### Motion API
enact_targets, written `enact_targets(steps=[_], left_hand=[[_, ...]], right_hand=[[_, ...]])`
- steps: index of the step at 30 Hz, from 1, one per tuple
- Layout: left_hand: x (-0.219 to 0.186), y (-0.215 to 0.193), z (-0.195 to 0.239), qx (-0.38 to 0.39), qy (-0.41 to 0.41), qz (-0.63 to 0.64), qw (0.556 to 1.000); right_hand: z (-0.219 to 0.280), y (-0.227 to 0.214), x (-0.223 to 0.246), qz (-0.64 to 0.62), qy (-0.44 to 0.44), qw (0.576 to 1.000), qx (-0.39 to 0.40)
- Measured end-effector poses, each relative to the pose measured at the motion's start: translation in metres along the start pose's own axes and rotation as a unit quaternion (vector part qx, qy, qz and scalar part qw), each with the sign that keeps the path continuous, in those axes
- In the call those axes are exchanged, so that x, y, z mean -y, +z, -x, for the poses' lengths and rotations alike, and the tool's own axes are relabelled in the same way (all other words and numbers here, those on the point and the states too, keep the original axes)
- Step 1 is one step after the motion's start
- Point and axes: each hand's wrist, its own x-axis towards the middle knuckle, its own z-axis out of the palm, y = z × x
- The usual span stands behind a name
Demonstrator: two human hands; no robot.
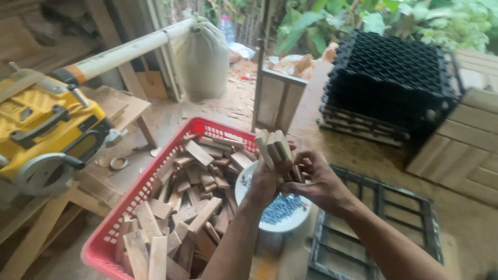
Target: Assembling interlocking wooden floor tiles by fastening wooden slats onto a plastic grid base using a power drill and screws.
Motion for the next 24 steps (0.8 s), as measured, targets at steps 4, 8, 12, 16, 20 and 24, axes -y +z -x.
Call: enact_targets(steps=[4, 8, 12, 16, 20, 24], left_hand=[[0.063, 0.036, 0.028, 0.017, -0.116, -0.015, 0.993], [0.120, 0.068, 0.043, 0.027, -0.224, -0.048, 0.973], [0.098, 0.139, 0.048, 0.072, -0.384, -0.164, 0.906], [0.142, 0.115, 0.047, 0.026, -0.270, -0.261, 0.926], [0.148, 0.084, 0.043, 0.008, -0.242, -0.339, 0.909], [0.134, 0.067, 0.046, 0.012, -0.260, -0.327, 0.908]], right_hand=[[0.065, -0.040, -0.028, -0.103, 0.008, 0.992, -0.076], [0.120, -0.079, -0.064, -0.177, 0.032, 0.975, -0.134], [0.158, -0.108, -0.073, -0.169, 0.063, 0.967, -0.180], [0.158, -0.148, -0.079, 0.055, 0.234, 0.921, -0.307], [0.154, -0.186, -0.135, 0.231, 0.333, 0.842, -0.355], [0.160, -0.198, -0.193, 0.284, 0.343, 0.844, -0.300]])
